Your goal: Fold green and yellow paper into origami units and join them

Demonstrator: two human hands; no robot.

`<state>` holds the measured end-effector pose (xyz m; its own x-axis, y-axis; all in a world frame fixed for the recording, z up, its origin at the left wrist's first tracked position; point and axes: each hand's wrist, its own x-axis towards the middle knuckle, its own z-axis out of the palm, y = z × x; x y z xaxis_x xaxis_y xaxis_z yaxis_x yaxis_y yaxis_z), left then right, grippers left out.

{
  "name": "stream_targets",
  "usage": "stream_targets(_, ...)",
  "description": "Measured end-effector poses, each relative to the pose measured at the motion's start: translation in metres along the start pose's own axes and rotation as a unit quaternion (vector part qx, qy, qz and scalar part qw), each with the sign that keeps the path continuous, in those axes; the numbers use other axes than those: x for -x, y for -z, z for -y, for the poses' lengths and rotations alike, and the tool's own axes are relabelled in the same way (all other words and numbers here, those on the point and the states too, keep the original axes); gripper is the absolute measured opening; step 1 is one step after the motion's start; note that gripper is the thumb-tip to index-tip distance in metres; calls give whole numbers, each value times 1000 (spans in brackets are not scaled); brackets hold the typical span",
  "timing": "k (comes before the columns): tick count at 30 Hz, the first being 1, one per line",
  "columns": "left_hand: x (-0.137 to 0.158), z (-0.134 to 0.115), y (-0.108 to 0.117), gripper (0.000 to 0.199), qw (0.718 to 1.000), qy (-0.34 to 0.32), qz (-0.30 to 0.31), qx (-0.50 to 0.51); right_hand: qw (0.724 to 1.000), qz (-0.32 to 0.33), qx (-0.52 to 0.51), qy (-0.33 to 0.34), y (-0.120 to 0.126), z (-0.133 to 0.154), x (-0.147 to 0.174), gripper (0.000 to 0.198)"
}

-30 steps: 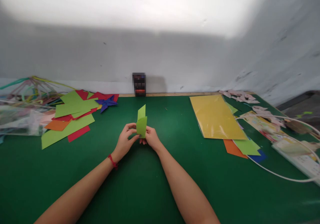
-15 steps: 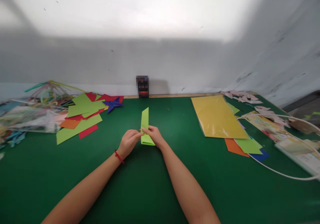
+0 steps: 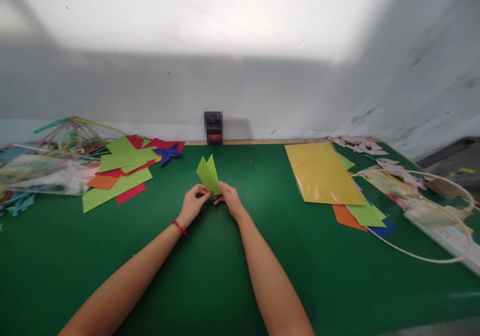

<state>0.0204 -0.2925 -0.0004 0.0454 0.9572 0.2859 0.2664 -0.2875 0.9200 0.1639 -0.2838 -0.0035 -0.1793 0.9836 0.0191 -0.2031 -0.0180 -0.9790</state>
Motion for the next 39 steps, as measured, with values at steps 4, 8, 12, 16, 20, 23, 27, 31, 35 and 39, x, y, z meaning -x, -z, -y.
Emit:
stream_targets(4,1,-3,1,18,999,36,-8,21,999,-18,25,14,-1,0,1,34)
stream_targets(8,-5,-12,4,34,997,47,-14,54,999,-26,42,22,-1,0,0,29)
stream_targets(12,-25,-22,7,27,995,55,-3,89,998,-16,60,26,-2,-1,-2,28)
stream_targets(16,-45,-34,8,25,991,71,-26,114,995,-32,82,40,2,14,-6,29)
stream_targets(20,-51,-48,6,25,987,76,-26,139,990,-75,82,89,1,48,-15,34)
stream_targets(23,-46,-56,2,22,988,75,-6,138,987,-123,45,89,-11,68,-20,34)
stream_targets(27,-39,-65,3,17,991,70,26,113,982,-165,39,79,-24,76,-20,31)
stream_targets(31,-41,-81,19,15,999,15,41,-3,986,-140,60,71,-21,84,-13,25)
stream_targets(35,-44,-101,38,21,999,-43,7,-19,987,-100,102,69,-23,98,-3,23)
stream_targets(39,-42,-114,46,15,998,-60,-3,-2,984,-70,141,82,-33,108,6,22)
